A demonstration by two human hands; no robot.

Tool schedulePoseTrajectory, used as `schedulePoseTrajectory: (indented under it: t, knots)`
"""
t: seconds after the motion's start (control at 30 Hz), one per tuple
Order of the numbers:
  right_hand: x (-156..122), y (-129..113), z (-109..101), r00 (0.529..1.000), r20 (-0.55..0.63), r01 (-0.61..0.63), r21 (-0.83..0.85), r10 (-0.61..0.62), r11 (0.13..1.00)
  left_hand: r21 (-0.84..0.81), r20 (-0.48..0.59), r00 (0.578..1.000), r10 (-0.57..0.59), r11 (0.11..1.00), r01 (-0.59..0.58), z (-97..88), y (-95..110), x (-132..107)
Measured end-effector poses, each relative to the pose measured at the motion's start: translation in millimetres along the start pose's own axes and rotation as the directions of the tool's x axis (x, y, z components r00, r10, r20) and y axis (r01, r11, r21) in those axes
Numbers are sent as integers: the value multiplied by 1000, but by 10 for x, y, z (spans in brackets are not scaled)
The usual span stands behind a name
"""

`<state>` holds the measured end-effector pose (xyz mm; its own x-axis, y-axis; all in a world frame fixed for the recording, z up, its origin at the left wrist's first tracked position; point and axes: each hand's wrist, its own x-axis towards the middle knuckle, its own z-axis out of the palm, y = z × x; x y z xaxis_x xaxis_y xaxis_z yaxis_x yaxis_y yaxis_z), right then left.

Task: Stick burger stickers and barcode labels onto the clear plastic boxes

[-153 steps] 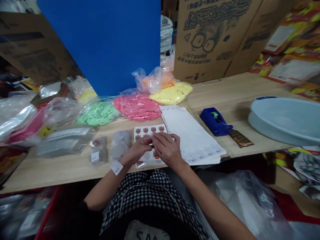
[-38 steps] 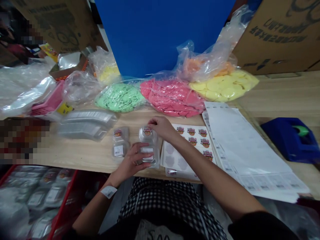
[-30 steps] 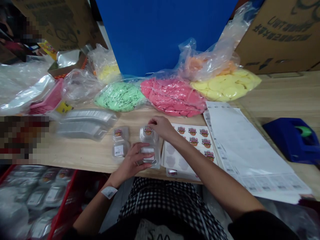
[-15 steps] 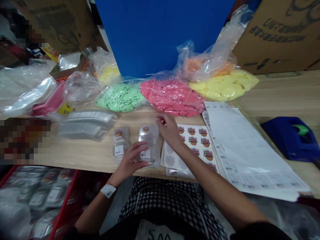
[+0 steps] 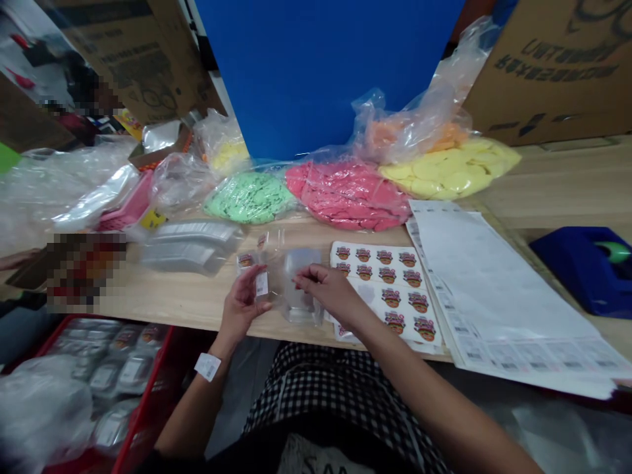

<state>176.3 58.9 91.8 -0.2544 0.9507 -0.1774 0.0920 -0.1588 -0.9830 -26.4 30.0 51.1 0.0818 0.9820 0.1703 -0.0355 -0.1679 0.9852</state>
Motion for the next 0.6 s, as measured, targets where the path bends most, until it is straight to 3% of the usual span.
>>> schedulePoseTrajectory:
  t: [0.17,0.3,0.37,0.43,0.53,0.6]
  knots:
    - [-28,174,-136,993,-103,42,-82,-50,996,419,-56,998,-16,907,38,-463,-72,-58]
    - [-40,274,-186,981,-120,122,-226,-152,967,603,20,999,-40,797,20,-680,-194,-91]
    - [-54,245,-156,959,-93,219,-351,-267,910,646,65,998,0,762,-42,-678,-187,-88]
    - [-83,162,-59,909,-27,360,-452,-416,816,678,95,993,72,725,-117,-604,-128,-62]
    - [-158,-5,221,786,160,575,-545,-597,611,698,170,969,181,672,-248,-393,-28,35]
    - [-223,-91,451,697,337,689,-560,-633,460,699,238,951,199,644,-310,-214,-12,132]
